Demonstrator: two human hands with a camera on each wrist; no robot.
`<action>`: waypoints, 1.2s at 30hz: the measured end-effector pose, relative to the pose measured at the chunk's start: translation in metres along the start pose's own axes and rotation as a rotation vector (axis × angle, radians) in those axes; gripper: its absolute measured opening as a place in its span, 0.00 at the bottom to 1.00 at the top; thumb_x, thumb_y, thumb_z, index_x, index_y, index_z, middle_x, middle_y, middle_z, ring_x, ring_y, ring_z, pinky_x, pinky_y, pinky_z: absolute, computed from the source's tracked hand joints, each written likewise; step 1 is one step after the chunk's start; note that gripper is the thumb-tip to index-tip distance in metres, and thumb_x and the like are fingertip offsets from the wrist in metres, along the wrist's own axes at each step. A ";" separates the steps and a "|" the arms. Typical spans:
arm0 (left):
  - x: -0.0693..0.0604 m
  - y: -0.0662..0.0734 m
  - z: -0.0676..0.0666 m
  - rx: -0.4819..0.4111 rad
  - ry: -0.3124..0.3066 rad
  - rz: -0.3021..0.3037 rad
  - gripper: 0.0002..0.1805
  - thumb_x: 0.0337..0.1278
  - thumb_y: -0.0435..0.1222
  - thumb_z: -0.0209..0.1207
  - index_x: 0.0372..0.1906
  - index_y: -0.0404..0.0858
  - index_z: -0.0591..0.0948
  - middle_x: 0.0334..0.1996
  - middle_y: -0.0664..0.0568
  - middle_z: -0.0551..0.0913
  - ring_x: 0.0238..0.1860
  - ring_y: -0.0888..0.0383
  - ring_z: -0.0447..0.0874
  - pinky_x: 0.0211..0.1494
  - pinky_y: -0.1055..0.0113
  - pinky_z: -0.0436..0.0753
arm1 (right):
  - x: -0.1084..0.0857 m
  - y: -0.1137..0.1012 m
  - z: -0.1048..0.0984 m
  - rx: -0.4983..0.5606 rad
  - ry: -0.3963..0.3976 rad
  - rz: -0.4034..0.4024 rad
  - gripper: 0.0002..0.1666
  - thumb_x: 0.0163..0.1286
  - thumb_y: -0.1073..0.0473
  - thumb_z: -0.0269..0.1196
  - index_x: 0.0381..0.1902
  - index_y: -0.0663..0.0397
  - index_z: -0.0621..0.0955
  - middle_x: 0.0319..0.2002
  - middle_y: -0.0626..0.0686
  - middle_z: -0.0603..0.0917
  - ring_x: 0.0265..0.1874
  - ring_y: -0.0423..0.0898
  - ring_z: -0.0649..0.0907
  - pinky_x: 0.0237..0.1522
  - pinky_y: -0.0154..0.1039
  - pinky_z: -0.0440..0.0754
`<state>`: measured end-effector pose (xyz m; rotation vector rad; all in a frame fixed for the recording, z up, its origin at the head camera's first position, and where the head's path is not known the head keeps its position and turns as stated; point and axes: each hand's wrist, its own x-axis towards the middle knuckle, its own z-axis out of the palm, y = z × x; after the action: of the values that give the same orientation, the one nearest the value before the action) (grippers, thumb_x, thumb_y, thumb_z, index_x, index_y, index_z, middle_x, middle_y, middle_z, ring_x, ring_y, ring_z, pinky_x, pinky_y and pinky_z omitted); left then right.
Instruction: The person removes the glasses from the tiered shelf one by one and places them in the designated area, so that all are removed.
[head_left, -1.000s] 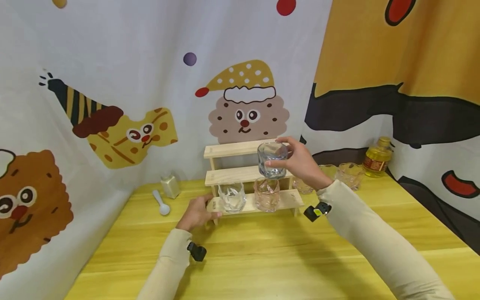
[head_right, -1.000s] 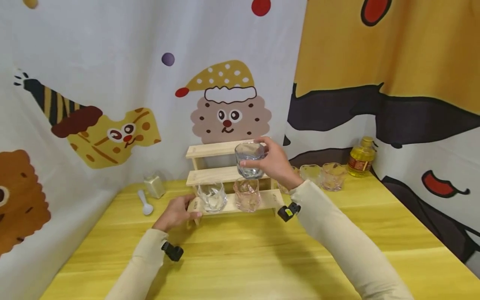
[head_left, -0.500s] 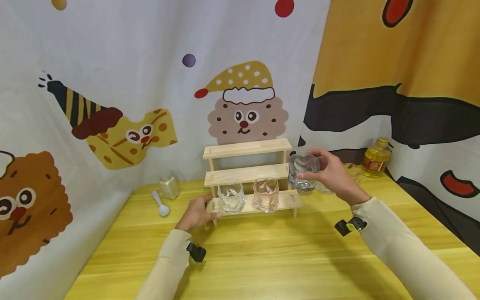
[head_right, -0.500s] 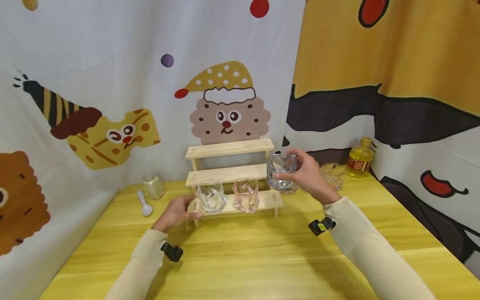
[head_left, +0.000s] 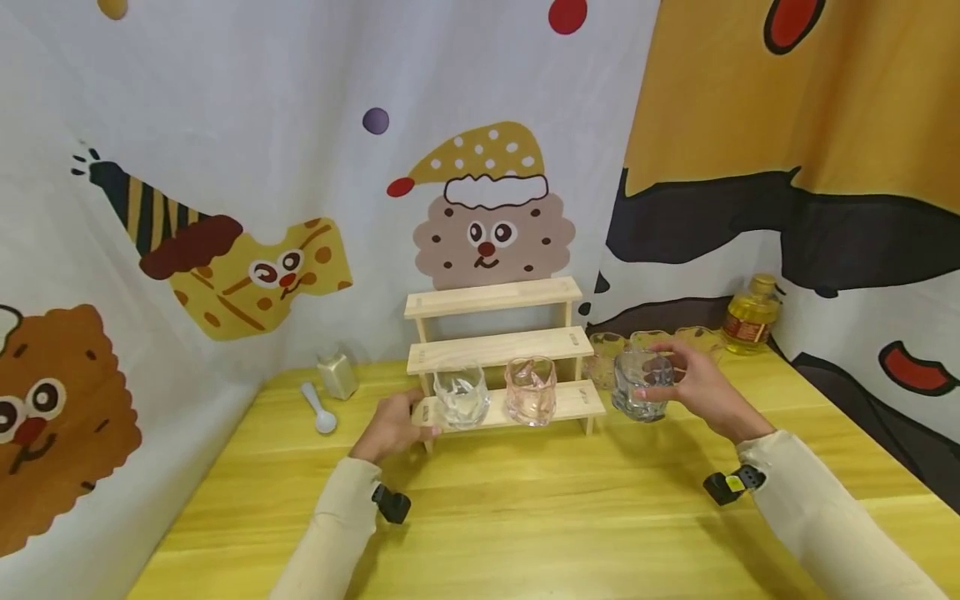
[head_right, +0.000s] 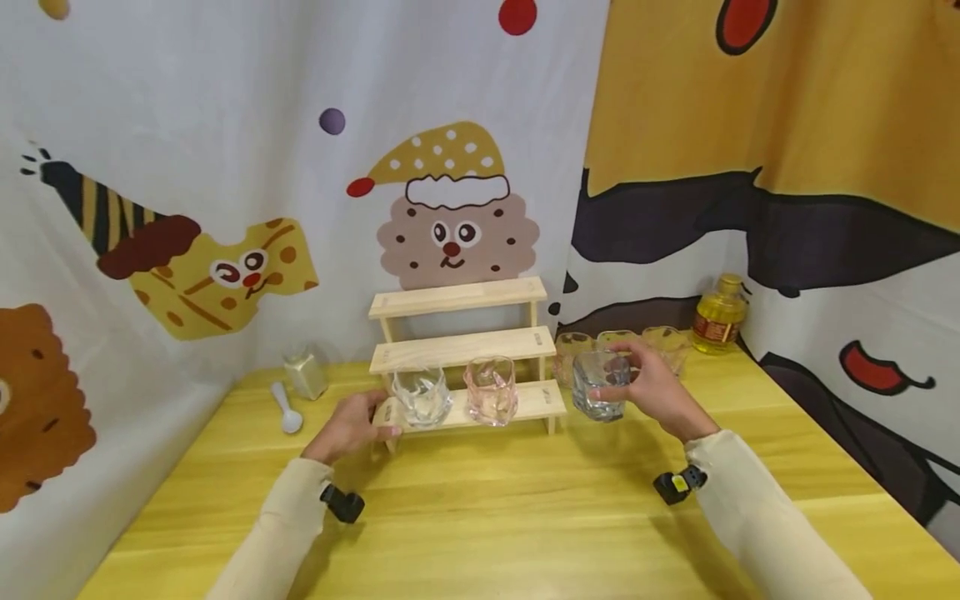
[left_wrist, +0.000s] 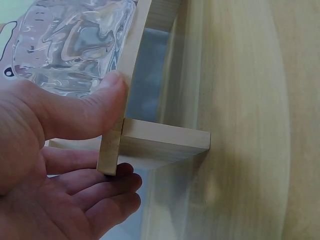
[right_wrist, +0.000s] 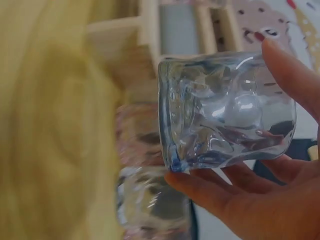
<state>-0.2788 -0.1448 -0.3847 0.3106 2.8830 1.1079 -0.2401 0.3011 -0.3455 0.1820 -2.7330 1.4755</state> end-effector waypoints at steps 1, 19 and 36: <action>-0.001 -0.001 0.000 0.005 -0.001 0.004 0.28 0.51 0.33 0.73 0.59 0.33 0.80 0.42 0.43 0.86 0.38 0.55 0.82 0.45 0.59 0.82 | 0.000 0.006 0.001 -0.001 -0.008 -0.001 0.54 0.58 0.51 0.76 0.73 0.64 0.62 0.65 0.71 0.73 0.63 0.67 0.76 0.54 0.52 0.83; -0.003 -0.001 0.005 0.016 -0.010 0.004 0.27 0.52 0.34 0.73 0.58 0.35 0.80 0.41 0.44 0.86 0.35 0.57 0.79 0.39 0.64 0.78 | 0.010 0.048 0.019 0.002 -0.115 -0.038 0.49 0.53 0.58 0.78 0.67 0.68 0.67 0.60 0.70 0.77 0.58 0.63 0.78 0.48 0.43 0.83; 0.000 -0.002 -0.001 0.028 -0.004 -0.005 0.30 0.54 0.36 0.73 0.63 0.36 0.78 0.46 0.43 0.86 0.39 0.55 0.81 0.45 0.59 0.81 | 0.015 0.045 0.017 -0.024 -0.156 -0.122 0.48 0.56 0.56 0.77 0.69 0.65 0.67 0.64 0.69 0.76 0.63 0.68 0.76 0.59 0.59 0.80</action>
<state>-0.2796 -0.1467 -0.3855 0.3056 2.8962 1.0659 -0.2593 0.3103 -0.3912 0.4732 -2.7985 1.4543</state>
